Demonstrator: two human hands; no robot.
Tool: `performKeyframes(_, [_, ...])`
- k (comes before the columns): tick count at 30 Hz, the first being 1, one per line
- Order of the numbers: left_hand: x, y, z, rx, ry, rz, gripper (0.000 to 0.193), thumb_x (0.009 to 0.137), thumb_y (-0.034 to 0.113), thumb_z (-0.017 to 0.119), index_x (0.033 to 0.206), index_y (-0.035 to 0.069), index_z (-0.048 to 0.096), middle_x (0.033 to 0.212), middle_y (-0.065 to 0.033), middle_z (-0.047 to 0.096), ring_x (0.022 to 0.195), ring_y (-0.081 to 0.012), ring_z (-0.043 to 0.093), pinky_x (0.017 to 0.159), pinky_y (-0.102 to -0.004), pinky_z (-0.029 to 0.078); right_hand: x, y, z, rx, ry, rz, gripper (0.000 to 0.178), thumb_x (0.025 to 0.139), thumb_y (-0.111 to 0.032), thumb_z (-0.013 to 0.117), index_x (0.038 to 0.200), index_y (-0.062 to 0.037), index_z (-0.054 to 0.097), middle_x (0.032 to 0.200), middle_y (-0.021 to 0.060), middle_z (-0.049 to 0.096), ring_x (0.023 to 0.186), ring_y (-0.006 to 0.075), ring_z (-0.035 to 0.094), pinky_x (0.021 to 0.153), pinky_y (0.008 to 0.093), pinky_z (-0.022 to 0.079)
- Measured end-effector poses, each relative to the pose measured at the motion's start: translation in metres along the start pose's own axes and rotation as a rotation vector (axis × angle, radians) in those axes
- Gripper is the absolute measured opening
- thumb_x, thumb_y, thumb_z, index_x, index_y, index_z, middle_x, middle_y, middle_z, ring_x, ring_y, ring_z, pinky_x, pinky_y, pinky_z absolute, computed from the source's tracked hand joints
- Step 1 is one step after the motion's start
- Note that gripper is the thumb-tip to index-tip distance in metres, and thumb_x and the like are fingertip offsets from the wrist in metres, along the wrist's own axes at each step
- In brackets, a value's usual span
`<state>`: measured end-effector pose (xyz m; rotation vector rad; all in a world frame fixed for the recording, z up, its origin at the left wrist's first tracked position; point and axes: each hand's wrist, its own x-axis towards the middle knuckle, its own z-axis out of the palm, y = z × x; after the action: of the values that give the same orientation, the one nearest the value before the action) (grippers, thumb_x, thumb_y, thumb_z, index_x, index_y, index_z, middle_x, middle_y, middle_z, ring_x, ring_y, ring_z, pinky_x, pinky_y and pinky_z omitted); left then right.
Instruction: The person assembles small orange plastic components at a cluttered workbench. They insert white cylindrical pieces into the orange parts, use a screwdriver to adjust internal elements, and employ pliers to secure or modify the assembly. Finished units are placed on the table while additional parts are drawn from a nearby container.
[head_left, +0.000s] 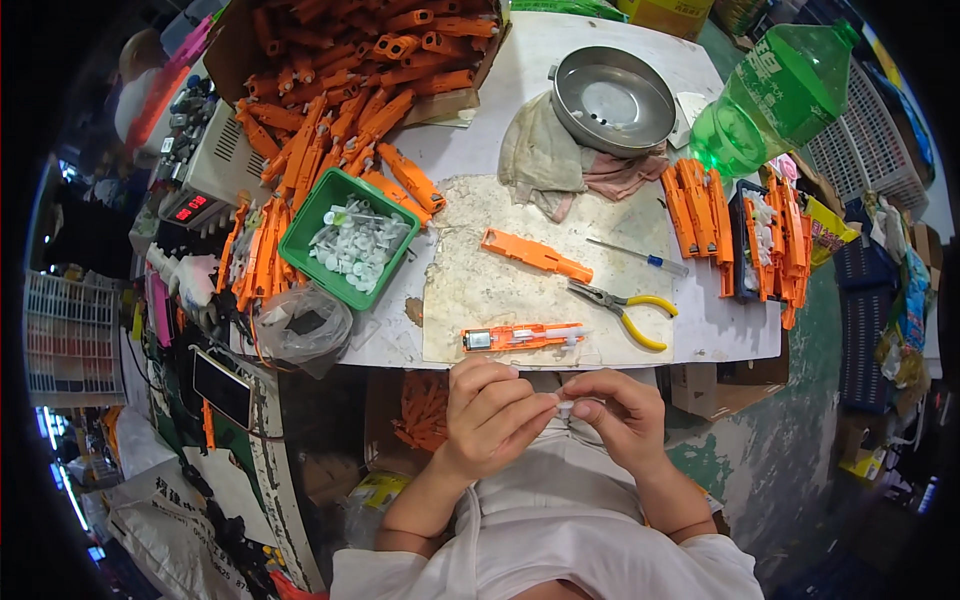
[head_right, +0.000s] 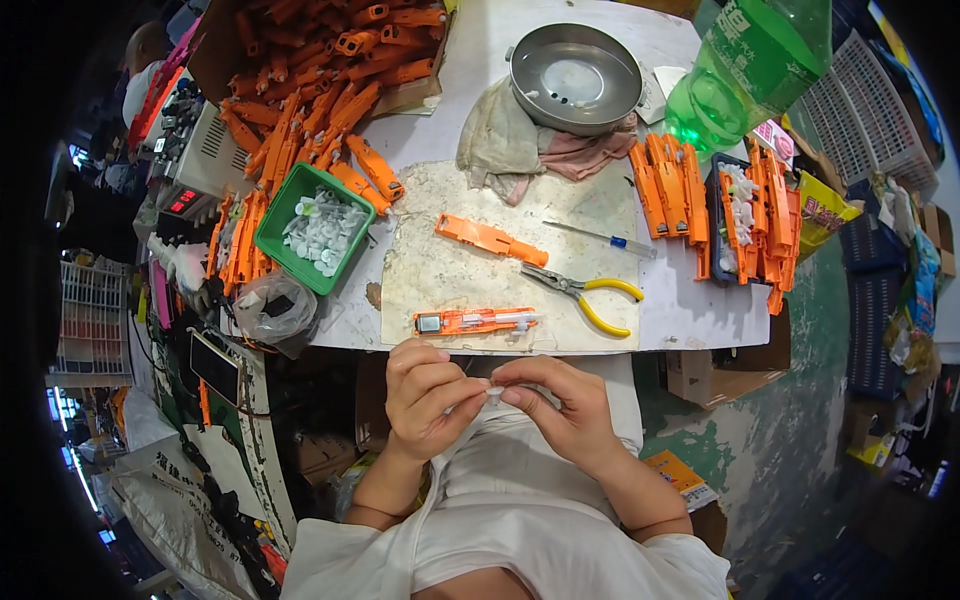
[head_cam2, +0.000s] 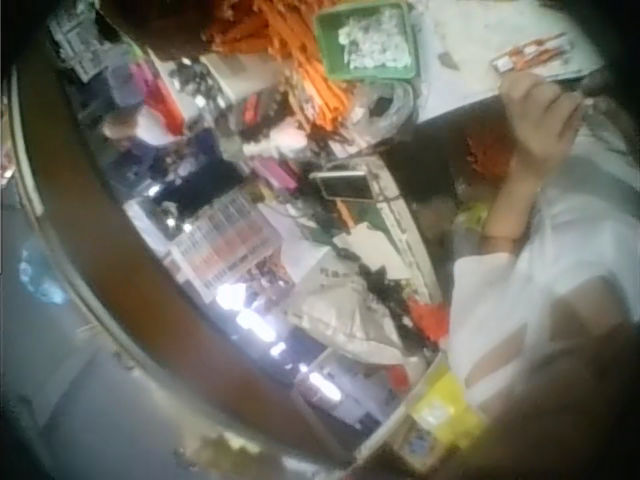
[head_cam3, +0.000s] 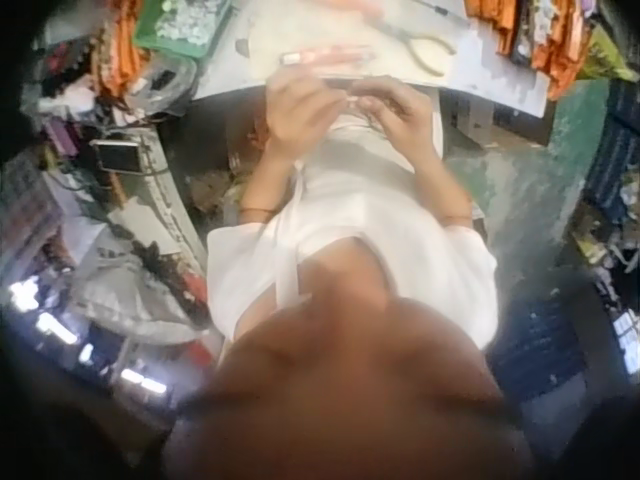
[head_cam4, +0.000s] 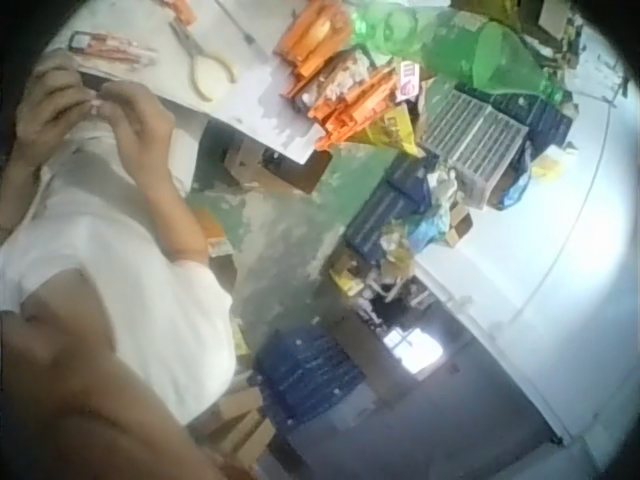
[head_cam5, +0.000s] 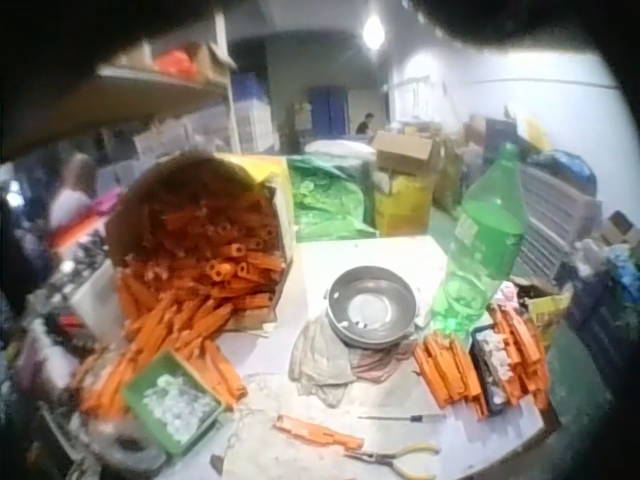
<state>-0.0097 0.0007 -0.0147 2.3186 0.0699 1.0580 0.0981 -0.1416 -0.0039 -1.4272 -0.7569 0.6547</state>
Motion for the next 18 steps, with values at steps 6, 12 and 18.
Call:
performKeyframes(6, [-0.001, -0.005, -0.003, 0.02, 0.0, -0.003, 0.021, 0.063, 0.013, 0.077, 0.081, 0.011, 0.068, 0.081, -0.0002, 0.056, 0.085, -0.0227, 0.049, 0.075, -0.0391, 0.044, 0.005, 0.001, 0.005, -0.033, 0.013, -0.02, 0.016, 0.078, -0.002, 0.068, 0.094, -0.0003, 0.064, 0.089, 0.0097, 0.067, 0.081, 0.0185, 0.064, 0.071, 0.0273, 0.05])
performKeyframes(12, [-0.002, -0.01, -0.008, 0.04, -0.009, -0.011, 0.02, 0.064, 0.015, 0.077, 0.083, 0.012, 0.068, 0.081, 0.0002, 0.056, 0.085, -0.0225, 0.049, 0.074, -0.0386, 0.043, 0.016, 0.0, 0.004, -0.325, -0.043, -0.288, 0.02, 0.071, 0.002, 0.071, 0.089, -0.0017, 0.062, 0.085, 0.0084, 0.064, 0.077, 0.0214, 0.062, 0.067, 0.0297, 0.05])
performKeyframes(18, [-0.003, -0.013, -0.014, 0.016, -0.06, -0.032, 0.031, 0.067, 0.037, 0.075, 0.085, 0.013, 0.068, 0.081, 0.0008, 0.054, 0.085, -0.0218, 0.049, 0.074, -0.0373, 0.043, 0.021, 0.0, 0.007, -0.364, -0.043, -0.328, 0.021, 0.069, 0.004, 0.071, 0.087, -0.0027, 0.062, 0.083, 0.008, 0.063, 0.076, 0.0221, 0.061, 0.065, 0.0304, 0.049])
